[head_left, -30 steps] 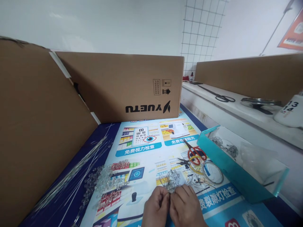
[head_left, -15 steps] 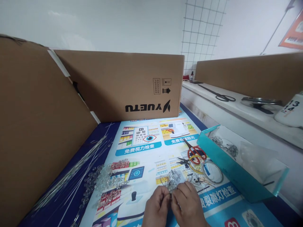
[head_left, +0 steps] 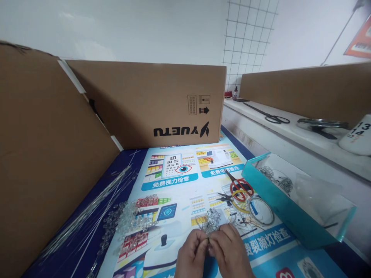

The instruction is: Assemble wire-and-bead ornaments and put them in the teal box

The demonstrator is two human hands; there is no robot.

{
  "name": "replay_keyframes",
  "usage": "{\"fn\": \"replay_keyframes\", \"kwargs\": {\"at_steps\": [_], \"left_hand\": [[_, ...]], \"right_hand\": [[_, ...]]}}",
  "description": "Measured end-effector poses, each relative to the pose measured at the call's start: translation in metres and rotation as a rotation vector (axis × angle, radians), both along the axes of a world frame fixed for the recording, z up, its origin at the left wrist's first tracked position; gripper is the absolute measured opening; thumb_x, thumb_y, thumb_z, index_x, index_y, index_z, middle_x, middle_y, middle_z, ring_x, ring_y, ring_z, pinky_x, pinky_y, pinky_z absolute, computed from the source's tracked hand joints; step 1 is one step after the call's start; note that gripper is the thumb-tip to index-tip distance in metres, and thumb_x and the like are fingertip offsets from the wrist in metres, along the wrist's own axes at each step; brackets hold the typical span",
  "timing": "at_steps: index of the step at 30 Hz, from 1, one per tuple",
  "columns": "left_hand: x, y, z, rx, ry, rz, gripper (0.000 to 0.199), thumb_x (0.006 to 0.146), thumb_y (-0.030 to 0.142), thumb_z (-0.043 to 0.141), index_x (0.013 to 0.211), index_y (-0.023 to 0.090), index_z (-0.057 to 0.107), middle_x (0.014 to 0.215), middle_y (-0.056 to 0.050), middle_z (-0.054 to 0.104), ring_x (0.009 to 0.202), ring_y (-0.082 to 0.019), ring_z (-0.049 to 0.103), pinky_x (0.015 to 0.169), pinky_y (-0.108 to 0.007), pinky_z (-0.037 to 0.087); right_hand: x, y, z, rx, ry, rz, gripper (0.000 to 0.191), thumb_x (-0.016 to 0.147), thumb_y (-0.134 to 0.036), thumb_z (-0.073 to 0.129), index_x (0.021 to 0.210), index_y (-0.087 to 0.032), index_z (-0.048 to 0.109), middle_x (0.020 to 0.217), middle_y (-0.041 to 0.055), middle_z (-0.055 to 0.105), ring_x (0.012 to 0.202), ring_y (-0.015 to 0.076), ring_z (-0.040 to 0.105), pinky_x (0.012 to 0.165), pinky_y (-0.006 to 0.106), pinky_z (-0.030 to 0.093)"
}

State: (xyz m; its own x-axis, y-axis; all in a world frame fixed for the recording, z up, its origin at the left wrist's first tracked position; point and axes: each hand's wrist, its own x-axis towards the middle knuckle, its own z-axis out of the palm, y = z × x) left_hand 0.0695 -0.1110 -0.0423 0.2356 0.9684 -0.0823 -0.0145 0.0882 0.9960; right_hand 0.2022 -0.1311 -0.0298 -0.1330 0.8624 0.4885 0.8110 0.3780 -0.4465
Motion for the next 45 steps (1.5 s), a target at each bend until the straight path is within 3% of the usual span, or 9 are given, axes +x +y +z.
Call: {"fn": "replay_keyframes", "kwargs": {"at_steps": [7, 16, 26, 32, 36, 45], "left_hand": [[-0.004, 0.001, 0.001, -0.014, 0.031, -0.017, 0.020, 0.083, 0.034, 0.052, 0.070, 0.019, 0.050, 0.061, 0.002, 0.056, 0.059, -0.014, 0.051, 0.058, -0.024, 0.041], [-0.009, 0.001, 0.001, 0.022, 0.223, -0.094, 0.020, 0.085, 0.034, 0.046, 0.074, 0.019, 0.056, 0.068, 0.000, 0.061, 0.066, -0.016, 0.055, 0.065, -0.025, 0.043], [-0.004, -0.005, -0.008, 0.116, 0.335, 0.050, 0.022, 0.086, 0.037, 0.044, 0.071, 0.021, 0.048, 0.065, 0.001, 0.055, 0.061, -0.016, 0.050, 0.060, -0.026, 0.041], [-0.008, -0.002, -0.001, 0.334, 0.365, 0.009, 0.018, 0.090, 0.030, 0.039, 0.078, 0.021, 0.048, 0.078, -0.002, 0.052, 0.073, -0.018, 0.052, 0.069, -0.029, 0.044], [-0.008, 0.000, 0.004, 0.442, 0.370, 0.086, 0.019, 0.090, 0.026, 0.041, 0.074, 0.020, 0.050, 0.082, -0.004, 0.048, 0.075, -0.019, 0.050, 0.068, -0.030, 0.044], [-0.007, 0.000, 0.004, 0.423, 0.379, 0.112, 0.020, 0.088, 0.029, 0.044, 0.073, 0.020, 0.054, 0.084, -0.005, 0.049, 0.077, -0.020, 0.050, 0.069, -0.031, 0.046]], "right_hand": [[0.002, 0.001, 0.000, -0.071, 0.046, 0.004, 0.018, 0.088, -0.014, 0.042, 0.072, -0.021, 0.049, 0.074, 0.0035, 0.051, 0.071, 0.0201, 0.048, 0.062, 0.031, 0.038], [0.001, 0.002, -0.006, -0.077, 0.059, -0.029, 0.015, 0.085, -0.014, 0.046, 0.072, -0.021, 0.044, 0.074, 0.0019, 0.051, 0.071, 0.0200, 0.048, 0.062, 0.032, 0.037], [-0.001, 0.001, -0.004, -0.028, 0.054, -0.018, 0.014, 0.086, -0.014, 0.045, 0.074, -0.021, 0.047, 0.074, 0.0032, 0.050, 0.070, 0.0204, 0.048, 0.061, 0.032, 0.040], [-0.005, -0.001, 0.001, 0.049, 0.072, 0.014, 0.010, 0.083, -0.012, 0.047, 0.084, -0.020, 0.052, 0.077, 0.0058, 0.052, 0.074, 0.0221, 0.049, 0.064, 0.035, 0.043], [-0.005, 0.000, 0.000, 0.072, 0.055, 0.022, 0.011, 0.081, -0.012, 0.048, 0.087, -0.019, 0.055, 0.077, 0.0061, 0.053, 0.074, 0.0224, 0.049, 0.066, 0.036, 0.043], [-0.002, 0.001, 0.003, 0.032, 0.072, 0.014, 0.014, 0.080, -0.010, 0.048, 0.077, -0.020, 0.057, 0.072, 0.0044, 0.053, 0.071, 0.0201, 0.049, 0.065, 0.034, 0.042]]}}
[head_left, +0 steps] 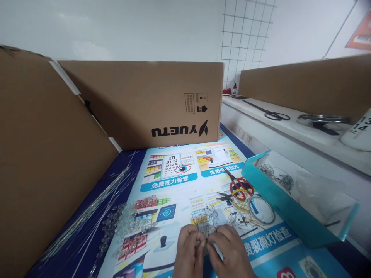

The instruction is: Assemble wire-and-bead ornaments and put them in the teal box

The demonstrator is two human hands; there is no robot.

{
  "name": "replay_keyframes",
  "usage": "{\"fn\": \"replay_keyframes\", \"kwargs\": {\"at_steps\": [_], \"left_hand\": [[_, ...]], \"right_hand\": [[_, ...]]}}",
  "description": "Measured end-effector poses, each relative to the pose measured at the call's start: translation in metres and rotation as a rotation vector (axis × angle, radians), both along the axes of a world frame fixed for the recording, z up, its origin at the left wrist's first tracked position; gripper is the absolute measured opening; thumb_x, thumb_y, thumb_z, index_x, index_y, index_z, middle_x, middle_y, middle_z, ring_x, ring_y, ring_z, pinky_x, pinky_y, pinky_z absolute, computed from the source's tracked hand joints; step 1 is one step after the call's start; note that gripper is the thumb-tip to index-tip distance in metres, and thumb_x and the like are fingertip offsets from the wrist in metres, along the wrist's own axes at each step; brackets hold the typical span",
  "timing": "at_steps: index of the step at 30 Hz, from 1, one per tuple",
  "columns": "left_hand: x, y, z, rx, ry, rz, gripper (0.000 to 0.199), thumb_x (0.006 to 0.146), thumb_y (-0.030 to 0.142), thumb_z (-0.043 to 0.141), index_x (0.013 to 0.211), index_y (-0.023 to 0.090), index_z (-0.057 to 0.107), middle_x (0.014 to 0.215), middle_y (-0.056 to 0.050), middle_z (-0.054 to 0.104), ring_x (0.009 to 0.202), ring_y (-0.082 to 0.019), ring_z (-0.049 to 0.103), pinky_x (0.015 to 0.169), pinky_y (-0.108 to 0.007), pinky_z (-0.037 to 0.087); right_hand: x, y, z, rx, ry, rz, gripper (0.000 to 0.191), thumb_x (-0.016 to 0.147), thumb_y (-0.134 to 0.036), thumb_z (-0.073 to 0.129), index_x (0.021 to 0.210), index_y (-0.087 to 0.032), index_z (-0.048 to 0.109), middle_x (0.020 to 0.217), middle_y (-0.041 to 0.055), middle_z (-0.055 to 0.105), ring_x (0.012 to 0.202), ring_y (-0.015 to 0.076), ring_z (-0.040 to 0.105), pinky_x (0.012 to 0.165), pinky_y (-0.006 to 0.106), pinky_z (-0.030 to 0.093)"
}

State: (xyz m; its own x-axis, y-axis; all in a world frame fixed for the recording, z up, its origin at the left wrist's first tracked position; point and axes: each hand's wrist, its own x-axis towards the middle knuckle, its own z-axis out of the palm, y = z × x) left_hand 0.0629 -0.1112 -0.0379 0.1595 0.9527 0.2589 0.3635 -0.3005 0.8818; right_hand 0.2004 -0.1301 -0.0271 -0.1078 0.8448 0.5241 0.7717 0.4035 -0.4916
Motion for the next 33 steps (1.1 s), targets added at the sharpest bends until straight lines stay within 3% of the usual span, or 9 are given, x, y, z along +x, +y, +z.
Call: {"fn": "replay_keyframes", "kwargs": {"at_steps": [6, 14, 22, 27, 33], "left_hand": [[-0.0016, 0.0006, 0.0014, 0.047, 0.098, -0.030, 0.018, 0.088, 0.025, 0.042, 0.075, 0.019, 0.053, 0.087, -0.006, 0.048, 0.078, -0.020, 0.052, 0.070, -0.033, 0.048], [-0.0065, 0.0056, 0.0057, 0.310, 0.396, -0.023, 0.014, 0.083, 0.011, 0.048, 0.077, 0.019, 0.058, 0.085, -0.007, 0.054, 0.078, -0.021, 0.057, 0.069, -0.032, 0.052], [-0.0062, 0.0052, 0.0098, 0.361, 0.489, -0.057, 0.017, 0.083, 0.010, 0.045, 0.075, 0.019, 0.056, 0.083, -0.007, 0.054, 0.077, -0.021, 0.057, 0.066, -0.032, 0.051], [-0.0034, 0.0033, 0.0067, 0.276, 0.401, -0.056, 0.017, 0.081, 0.009, 0.042, 0.077, 0.020, 0.055, 0.088, -0.008, 0.052, 0.082, -0.023, 0.054, 0.069, -0.034, 0.049], [-0.0032, 0.0056, 0.0061, 0.007, 0.024, -0.177, 0.020, 0.087, 0.029, 0.043, 0.070, 0.020, 0.050, 0.081, -0.004, 0.048, 0.071, -0.019, 0.050, 0.062, -0.029, 0.044]], "right_hand": [[0.0001, 0.0007, 0.0005, 0.009, 0.023, 0.004, 0.015, 0.078, -0.009, 0.048, 0.072, -0.020, 0.056, 0.070, 0.0036, 0.053, 0.068, 0.0185, 0.049, 0.062, 0.030, 0.040], [-0.0007, 0.0006, 0.0043, 0.051, -0.018, 0.002, 0.016, 0.077, -0.007, 0.048, 0.070, -0.018, 0.055, 0.068, 0.0043, 0.053, 0.067, 0.0184, 0.048, 0.063, 0.032, 0.039], [-0.0012, -0.0002, 0.0033, 0.068, -0.031, -0.012, 0.018, 0.077, -0.007, 0.046, 0.068, -0.019, 0.056, 0.067, 0.0042, 0.053, 0.066, 0.0181, 0.048, 0.062, 0.031, 0.039], [-0.0023, -0.0014, 0.0014, 0.077, -0.058, -0.041, 0.019, 0.078, -0.007, 0.045, 0.066, -0.019, 0.056, 0.065, 0.0040, 0.053, 0.065, 0.0180, 0.048, 0.062, 0.031, 0.040], [-0.0015, -0.0025, 0.0048, 0.115, -0.017, -0.020, 0.020, 0.079, -0.007, 0.045, 0.072, -0.018, 0.059, 0.067, 0.0048, 0.054, 0.065, 0.0181, 0.048, 0.060, 0.030, 0.040]]}}
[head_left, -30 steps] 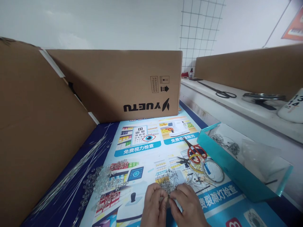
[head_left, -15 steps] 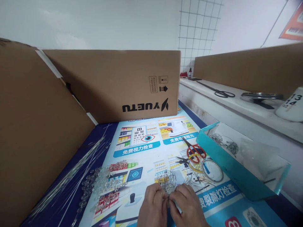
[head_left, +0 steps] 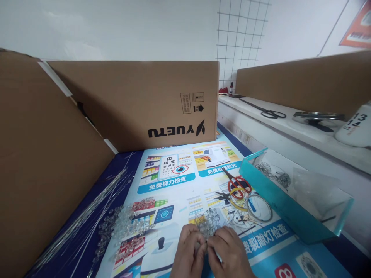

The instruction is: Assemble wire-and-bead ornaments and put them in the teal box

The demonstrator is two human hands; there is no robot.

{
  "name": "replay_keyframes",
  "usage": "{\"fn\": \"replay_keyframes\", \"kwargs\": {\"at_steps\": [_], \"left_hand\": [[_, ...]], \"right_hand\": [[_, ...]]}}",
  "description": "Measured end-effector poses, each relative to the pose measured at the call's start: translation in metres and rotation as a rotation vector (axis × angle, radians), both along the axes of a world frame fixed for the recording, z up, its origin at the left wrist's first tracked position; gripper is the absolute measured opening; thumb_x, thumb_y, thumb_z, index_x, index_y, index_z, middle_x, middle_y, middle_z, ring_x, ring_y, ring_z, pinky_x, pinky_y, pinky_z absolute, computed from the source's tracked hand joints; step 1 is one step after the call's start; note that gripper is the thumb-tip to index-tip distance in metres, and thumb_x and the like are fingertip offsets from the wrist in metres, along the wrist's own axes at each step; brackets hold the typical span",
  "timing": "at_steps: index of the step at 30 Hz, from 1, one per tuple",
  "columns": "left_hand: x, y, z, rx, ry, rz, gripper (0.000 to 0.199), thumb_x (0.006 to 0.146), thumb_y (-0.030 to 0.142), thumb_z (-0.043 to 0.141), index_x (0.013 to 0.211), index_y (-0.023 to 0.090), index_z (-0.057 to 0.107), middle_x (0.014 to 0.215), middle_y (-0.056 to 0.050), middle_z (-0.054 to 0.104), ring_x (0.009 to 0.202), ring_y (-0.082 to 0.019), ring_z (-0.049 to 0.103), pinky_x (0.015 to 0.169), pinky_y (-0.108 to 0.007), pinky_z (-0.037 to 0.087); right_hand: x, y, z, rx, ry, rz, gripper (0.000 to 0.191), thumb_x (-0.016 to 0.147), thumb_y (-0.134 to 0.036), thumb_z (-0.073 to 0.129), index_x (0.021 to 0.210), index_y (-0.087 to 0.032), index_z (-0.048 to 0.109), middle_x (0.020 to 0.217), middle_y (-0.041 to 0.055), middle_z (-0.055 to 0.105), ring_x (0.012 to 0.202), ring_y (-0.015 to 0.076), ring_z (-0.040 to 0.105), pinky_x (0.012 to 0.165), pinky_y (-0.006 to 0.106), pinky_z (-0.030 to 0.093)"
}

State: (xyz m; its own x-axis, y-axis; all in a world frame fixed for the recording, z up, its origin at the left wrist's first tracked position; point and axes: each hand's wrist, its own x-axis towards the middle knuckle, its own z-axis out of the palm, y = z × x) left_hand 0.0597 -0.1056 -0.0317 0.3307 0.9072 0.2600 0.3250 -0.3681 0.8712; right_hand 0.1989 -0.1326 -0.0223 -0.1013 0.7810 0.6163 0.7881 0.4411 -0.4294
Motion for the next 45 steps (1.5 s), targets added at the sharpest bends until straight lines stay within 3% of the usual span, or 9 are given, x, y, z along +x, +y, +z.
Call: {"fn": "replay_keyframes", "kwargs": {"at_steps": [4, 11, 19, 31, 39, 45], "left_hand": [[-0.001, 0.003, -0.002, -0.174, -0.124, -0.039, 0.025, 0.085, 0.038, 0.049, 0.067, 0.019, 0.052, 0.082, -0.002, 0.045, 0.069, -0.017, 0.048, 0.061, -0.026, 0.041], [0.003, 0.003, -0.005, -0.335, -0.204, 0.022, 0.029, 0.080, 0.042, 0.054, 0.063, 0.019, 0.054, 0.078, -0.001, 0.045, 0.070, -0.017, 0.047, 0.063, -0.025, 0.041], [0.002, 0.005, -0.011, -0.342, -0.262, -0.014, 0.023, 0.082, 0.034, 0.053, 0.066, 0.018, 0.054, 0.076, 0.000, 0.042, 0.066, -0.016, 0.044, 0.058, -0.024, 0.038], [0.000, 0.008, 0.000, -0.341, -0.168, -0.068, 0.023, 0.084, 0.030, 0.049, 0.065, 0.018, 0.049, 0.073, 0.000, 0.044, 0.070, -0.017, 0.045, 0.066, -0.027, 0.038], [0.003, 0.004, -0.012, -0.508, -0.314, -0.063, 0.022, 0.082, 0.035, 0.053, 0.069, 0.018, 0.048, 0.062, 0.004, 0.040, 0.059, -0.012, 0.037, 0.056, -0.023, 0.033], [0.005, 0.002, -0.015, -0.514, -0.390, -0.030, 0.024, 0.081, 0.037, 0.056, 0.070, 0.017, 0.051, 0.061, 0.005, 0.041, 0.058, -0.011, 0.037, 0.054, -0.021, 0.032]], "right_hand": [[0.002, 0.001, 0.003, -0.015, -0.013, 0.024, 0.021, 0.080, -0.006, 0.044, 0.073, -0.017, 0.060, 0.067, 0.0052, 0.054, 0.065, 0.0182, 0.048, 0.060, 0.031, 0.040], [0.006, 0.003, 0.001, -0.063, -0.020, 0.055, 0.022, 0.081, -0.006, 0.042, 0.072, -0.018, 0.058, 0.068, 0.0047, 0.054, 0.065, 0.0178, 0.048, 0.060, 0.030, 0.040], [0.006, 0.003, 0.000, -0.138, 0.033, 0.086, 0.017, 0.079, -0.006, 0.046, 0.078, -0.019, 0.057, 0.073, 0.0042, 0.055, 0.070, 0.0184, 0.049, 0.063, 0.031, 0.040], [0.004, 0.005, -0.010, -0.079, 0.032, 0.063, 0.018, 0.082, -0.006, 0.042, 0.077, -0.018, 0.054, 0.073, 0.0043, 0.051, 0.070, 0.0185, 0.046, 0.064, 0.033, 0.037], [0.002, 0.008, -0.011, -0.043, 0.027, 0.029, 0.016, 0.077, -0.006, 0.043, 0.068, -0.018, 0.047, 0.068, 0.0031, 0.048, 0.067, 0.0182, 0.044, 0.063, 0.033, 0.035], [0.001, 0.008, -0.009, -0.046, 0.063, 0.001, 0.015, 0.073, -0.005, 0.046, 0.068, -0.019, 0.046, 0.069, 0.0022, 0.047, 0.068, 0.0181, 0.045, 0.063, 0.032, 0.036]]}}
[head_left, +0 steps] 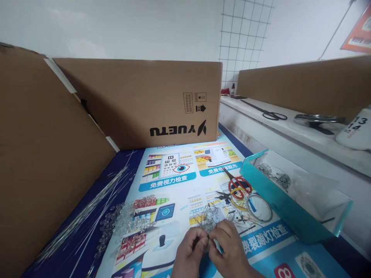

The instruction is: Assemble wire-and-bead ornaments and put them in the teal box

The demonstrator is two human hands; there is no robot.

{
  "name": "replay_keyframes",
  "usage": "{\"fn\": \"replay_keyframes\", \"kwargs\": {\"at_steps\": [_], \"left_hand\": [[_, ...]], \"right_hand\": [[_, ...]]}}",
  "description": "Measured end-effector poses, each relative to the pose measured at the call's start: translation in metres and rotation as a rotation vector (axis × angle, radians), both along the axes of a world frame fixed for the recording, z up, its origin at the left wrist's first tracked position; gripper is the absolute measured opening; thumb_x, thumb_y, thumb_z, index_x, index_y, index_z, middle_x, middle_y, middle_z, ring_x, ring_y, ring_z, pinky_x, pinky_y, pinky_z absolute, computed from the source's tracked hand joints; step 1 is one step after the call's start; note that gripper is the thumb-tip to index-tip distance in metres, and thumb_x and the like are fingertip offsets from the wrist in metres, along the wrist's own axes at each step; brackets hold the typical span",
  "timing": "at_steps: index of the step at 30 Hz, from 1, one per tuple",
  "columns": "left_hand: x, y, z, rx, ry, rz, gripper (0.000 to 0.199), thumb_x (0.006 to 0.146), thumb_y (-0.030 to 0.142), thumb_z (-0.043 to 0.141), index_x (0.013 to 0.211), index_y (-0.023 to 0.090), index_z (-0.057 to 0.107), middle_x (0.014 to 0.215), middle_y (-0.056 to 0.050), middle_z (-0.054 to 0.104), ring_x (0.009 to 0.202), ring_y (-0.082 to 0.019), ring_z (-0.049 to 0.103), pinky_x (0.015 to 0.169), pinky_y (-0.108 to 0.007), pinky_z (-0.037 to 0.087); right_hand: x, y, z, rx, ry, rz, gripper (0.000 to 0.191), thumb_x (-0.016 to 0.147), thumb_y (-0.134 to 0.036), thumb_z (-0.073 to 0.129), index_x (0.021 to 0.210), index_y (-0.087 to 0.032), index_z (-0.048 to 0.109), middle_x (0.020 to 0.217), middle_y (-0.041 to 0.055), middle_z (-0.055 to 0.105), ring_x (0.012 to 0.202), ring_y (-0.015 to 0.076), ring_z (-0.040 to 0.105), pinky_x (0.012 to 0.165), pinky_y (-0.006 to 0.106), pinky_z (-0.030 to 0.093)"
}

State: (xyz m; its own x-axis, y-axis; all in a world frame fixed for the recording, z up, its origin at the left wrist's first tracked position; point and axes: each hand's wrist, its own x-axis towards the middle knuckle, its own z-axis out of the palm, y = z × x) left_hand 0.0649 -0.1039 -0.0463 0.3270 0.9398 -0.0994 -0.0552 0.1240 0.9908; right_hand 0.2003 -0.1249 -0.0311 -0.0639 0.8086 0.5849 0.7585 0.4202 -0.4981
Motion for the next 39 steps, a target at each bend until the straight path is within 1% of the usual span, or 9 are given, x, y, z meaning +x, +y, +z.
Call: {"fn": "replay_keyframes", "kwargs": {"at_steps": [5, 11, 14, 19, 21, 26, 32, 39], "left_hand": [[0.002, -0.002, 0.001, -0.026, -0.040, 0.076, 0.026, 0.079, 0.039, 0.059, 0.068, 0.016, 0.053, 0.058, 0.005, 0.042, 0.056, -0.010, 0.037, 0.053, -0.020, 0.031], [0.003, -0.004, -0.004, -0.027, 0.032, 0.148, 0.025, 0.077, 0.039, 0.060, 0.067, 0.016, 0.055, 0.059, 0.004, 0.047, 0.057, -0.012, 0.040, 0.055, -0.022, 0.034], [0.002, -0.004, -0.003, -0.002, 0.062, 0.136, 0.025, 0.078, 0.038, 0.058, 0.066, 0.017, 0.054, 0.059, 0.004, 0.047, 0.057, -0.012, 0.041, 0.056, -0.023, 0.035], [-0.001, -0.003, 0.004, 0.196, 0.190, 0.130, 0.024, 0.083, 0.035, 0.052, 0.066, 0.018, 0.052, 0.067, 0.002, 0.047, 0.064, -0.015, 0.044, 0.060, -0.024, 0.036], [-0.002, -0.003, 0.008, 0.242, 0.220, 0.120, 0.024, 0.085, 0.035, 0.049, 0.067, 0.019, 0.051, 0.068, 0.002, 0.046, 0.065, -0.015, 0.044, 0.061, -0.024, 0.036], [-0.004, 0.000, 0.012, 0.255, 0.272, 0.069, 0.022, 0.086, 0.032, 0.048, 0.068, 0.019, 0.050, 0.070, 0.001, 0.046, 0.065, -0.015, 0.045, 0.061, -0.024, 0.037], [-0.005, 0.001, 0.010, 0.238, 0.256, 0.065, 0.022, 0.085, 0.032, 0.049, 0.067, 0.019, 0.051, 0.069, 0.001, 0.046, 0.064, -0.015, 0.045, 0.060, -0.024, 0.038], [-0.005, 0.001, 0.011, 0.210, 0.270, 0.055, 0.022, 0.084, 0.034, 0.050, 0.068, 0.019, 0.051, 0.069, 0.001, 0.047, 0.065, -0.016, 0.045, 0.061, -0.025, 0.038]], "right_hand": [[0.000, 0.000, 0.001, 0.005, 0.024, 0.003, 0.015, 0.073, -0.005, 0.047, 0.070, -0.020, 0.047, 0.071, 0.0021, 0.048, 0.069, 0.0179, 0.046, 0.063, 0.031, 0.037], [-0.001, 0.000, 0.000, -0.011, 0.016, 0.009, 0.016, 0.072, -0.004, 0.047, 0.069, -0.020, 0.046, 0.070, 0.0022, 0.048, 0.069, 0.0178, 0.046, 0.062, 0.030, 0.037], [-0.001, 0.000, 0.000, -0.027, 0.007, 0.012, 0.016, 0.072, -0.004, 0.047, 0.068, -0.019, 0.045, 0.070, 0.0025, 0.048, 0.068, 0.0179, 0.046, 0.062, 0.031, 0.037], [0.000, -0.001, 0.001, -0.040, -0.009, 0.026, 0.014, 0.075, -0.006, 0.047, 0.070, -0.019, 0.047, 0.070, 0.0026, 0.048, 0.068, 0.0179, 0.046, 0.061, 0.031, 0.038], [0.000, -0.002, 0.001, -0.039, -0.007, 0.026, 0.014, 0.077, -0.007, 0.047, 0.071, -0.019, 0.048, 0.070, 0.0025, 0.048, 0.068, 0.0179, 0.046, 0.061, 0.030, 0.038], [0.001, -0.002, 0.001, -0.052, -0.003, 0.036, 0.015, 0.080, -0.008, 0.047, 0.072, -0.020, 0.050, 0.071, 0.0026, 0.049, 0.069, 0.0177, 0.047, 0.062, 0.030, 0.039], [0.002, -0.002, 0.004, -0.075, -0.012, 0.063, 0.014, 0.081, -0.008, 0.047, 0.073, -0.019, 0.052, 0.072, 0.0031, 0.050, 0.070, 0.0177, 0.048, 0.062, 0.030, 0.040], [0.004, -0.003, 0.008, -0.090, 0.001, 0.097, 0.015, 0.081, -0.008, 0.047, 0.077, -0.019, 0.056, 0.073, 0.0040, 0.052, 0.071, 0.0181, 0.050, 0.063, 0.030, 0.042]]}}
